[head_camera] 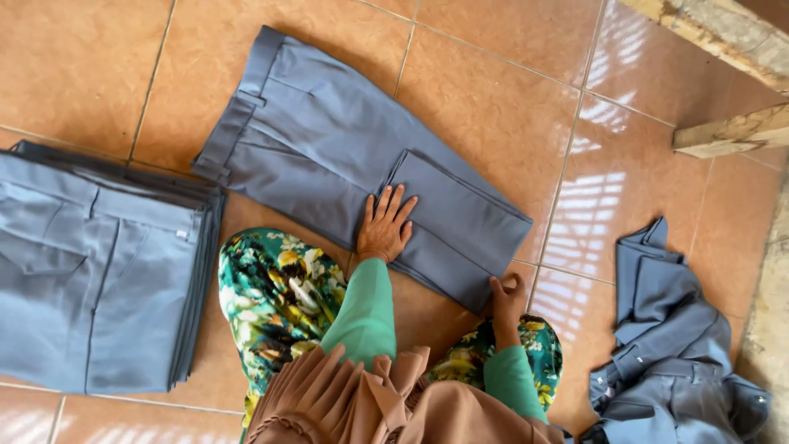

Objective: The person sits on a tiled floor and folds multiple pairs of gray trousers by hand. Each pair is laid flat, folded lengthwise, then folded into a compact rectangle and placed into a growing stack.

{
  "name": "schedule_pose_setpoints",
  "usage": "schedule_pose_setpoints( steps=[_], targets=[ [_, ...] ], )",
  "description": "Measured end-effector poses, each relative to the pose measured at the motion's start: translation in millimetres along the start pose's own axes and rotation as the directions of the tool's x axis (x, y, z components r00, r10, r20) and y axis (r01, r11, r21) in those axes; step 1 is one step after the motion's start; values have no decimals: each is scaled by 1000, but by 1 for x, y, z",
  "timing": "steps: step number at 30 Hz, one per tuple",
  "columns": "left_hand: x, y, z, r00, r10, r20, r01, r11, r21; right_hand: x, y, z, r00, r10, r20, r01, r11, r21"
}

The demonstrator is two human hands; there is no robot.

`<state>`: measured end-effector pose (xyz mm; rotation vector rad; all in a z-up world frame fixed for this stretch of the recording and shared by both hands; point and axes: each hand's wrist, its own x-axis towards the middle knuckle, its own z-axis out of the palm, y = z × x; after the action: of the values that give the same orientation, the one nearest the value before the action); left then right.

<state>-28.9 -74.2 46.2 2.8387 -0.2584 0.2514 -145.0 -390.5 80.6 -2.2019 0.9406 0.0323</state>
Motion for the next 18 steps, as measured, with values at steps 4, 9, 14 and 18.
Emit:
schedule_pose_setpoints(
  steps=[4, 9, 14, 18],
  targets=[
    [3, 7, -10, 992, -45, 122, 48, 999, -22, 13, 5, 7, 924, 162, 346, -294, 881, 371],
    [-48, 34, -11, 968, -245, 50, 249, 964, -98, 52, 25, -16, 859, 118, 499, -476, 545, 690],
    [-69, 112, 6, 953, -63, 296, 170, 921, -351, -37, -108, -148, 957, 15, 290, -248, 563, 788],
    [-57, 168, 40, 782, 183, 595, 278, 752, -598, -33, -147, -175, 987, -111, 119, -31, 592, 805]
  ],
)
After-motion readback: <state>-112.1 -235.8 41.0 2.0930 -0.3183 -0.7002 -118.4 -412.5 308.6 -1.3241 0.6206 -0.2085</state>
